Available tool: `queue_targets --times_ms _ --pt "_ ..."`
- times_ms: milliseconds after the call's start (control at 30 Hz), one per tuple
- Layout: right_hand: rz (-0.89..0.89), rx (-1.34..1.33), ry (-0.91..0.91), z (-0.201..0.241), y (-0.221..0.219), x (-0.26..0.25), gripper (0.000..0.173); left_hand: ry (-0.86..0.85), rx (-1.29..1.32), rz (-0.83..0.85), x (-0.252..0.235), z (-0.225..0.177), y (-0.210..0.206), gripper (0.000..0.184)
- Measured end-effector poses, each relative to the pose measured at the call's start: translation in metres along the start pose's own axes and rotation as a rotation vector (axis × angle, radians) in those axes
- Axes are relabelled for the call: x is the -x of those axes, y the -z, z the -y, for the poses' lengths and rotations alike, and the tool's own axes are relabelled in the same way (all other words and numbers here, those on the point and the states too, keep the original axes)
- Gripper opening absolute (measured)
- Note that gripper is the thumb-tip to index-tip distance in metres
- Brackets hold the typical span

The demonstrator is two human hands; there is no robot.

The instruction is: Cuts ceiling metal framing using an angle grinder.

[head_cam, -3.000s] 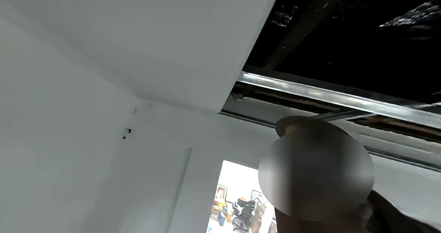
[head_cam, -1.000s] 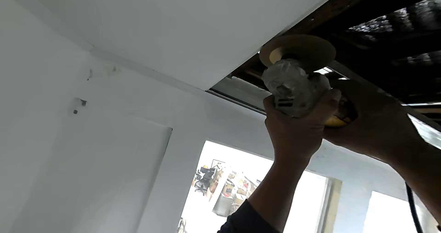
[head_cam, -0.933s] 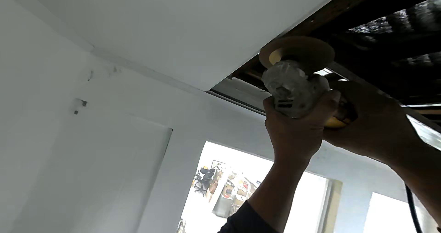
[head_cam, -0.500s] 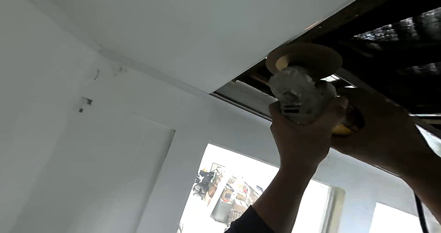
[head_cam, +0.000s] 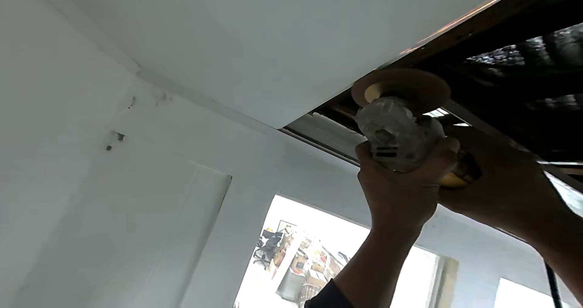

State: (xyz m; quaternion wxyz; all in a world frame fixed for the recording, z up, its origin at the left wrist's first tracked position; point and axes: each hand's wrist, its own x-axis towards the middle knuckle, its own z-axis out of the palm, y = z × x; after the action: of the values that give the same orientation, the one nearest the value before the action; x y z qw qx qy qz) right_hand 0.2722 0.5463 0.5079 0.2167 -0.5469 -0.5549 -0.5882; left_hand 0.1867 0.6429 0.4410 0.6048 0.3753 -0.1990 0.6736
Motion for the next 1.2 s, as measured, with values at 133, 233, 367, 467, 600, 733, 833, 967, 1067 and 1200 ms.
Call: queue_targets --times_ms 133,233,367,467,600,733,833,967,1067,1200 --pt "0.009 -0.005 -0.032 0.0033 0.0006 0.0016 0.081 0.002 -0.020 0.001 0.0004 0.0010 0.0003 0.062" --pt "0.020 -0.011 -0.034 0.0001 0.0003 0.0045 0.085 0.003 -0.041 0.015 0.0011 0.0026 0.0017 0.063" --pt "0.038 0.003 -0.048 0.0028 0.0005 0.0052 0.088 -0.002 -0.027 -0.012 0.0011 0.0037 0.0022 0.063" --pt "0.024 0.005 -0.040 0.0040 -0.0018 0.0054 0.088 0.002 -0.005 -0.004 0.0012 0.0035 0.0035 0.063" --pt "0.015 0.008 -0.037 0.0034 -0.0023 0.0069 0.088 0.023 0.018 0.012 0.0014 0.0034 0.0039 0.064" --pt "0.006 -0.015 -0.021 0.0018 -0.0025 0.0073 0.087 -0.026 0.026 0.032 0.0007 0.0033 0.0043 0.061" --pt "-0.007 -0.016 -0.013 -0.0005 -0.0032 0.0073 0.087 -0.006 -0.011 0.028 0.0008 0.0000 0.0048 0.061" --pt "0.019 -0.001 -0.044 0.0031 -0.0004 0.0069 0.087 0.006 -0.024 0.033 0.0013 -0.0014 0.0051 0.063" --pt "0.003 -0.017 -0.013 0.0015 -0.0029 0.0065 0.084 -0.018 0.010 0.032 0.0013 -0.0002 0.0050 0.061" --pt "-0.017 -0.038 0.017 0.0008 -0.0035 0.0066 0.081 -0.015 0.001 0.034 0.0024 -0.0018 0.0055 0.062"
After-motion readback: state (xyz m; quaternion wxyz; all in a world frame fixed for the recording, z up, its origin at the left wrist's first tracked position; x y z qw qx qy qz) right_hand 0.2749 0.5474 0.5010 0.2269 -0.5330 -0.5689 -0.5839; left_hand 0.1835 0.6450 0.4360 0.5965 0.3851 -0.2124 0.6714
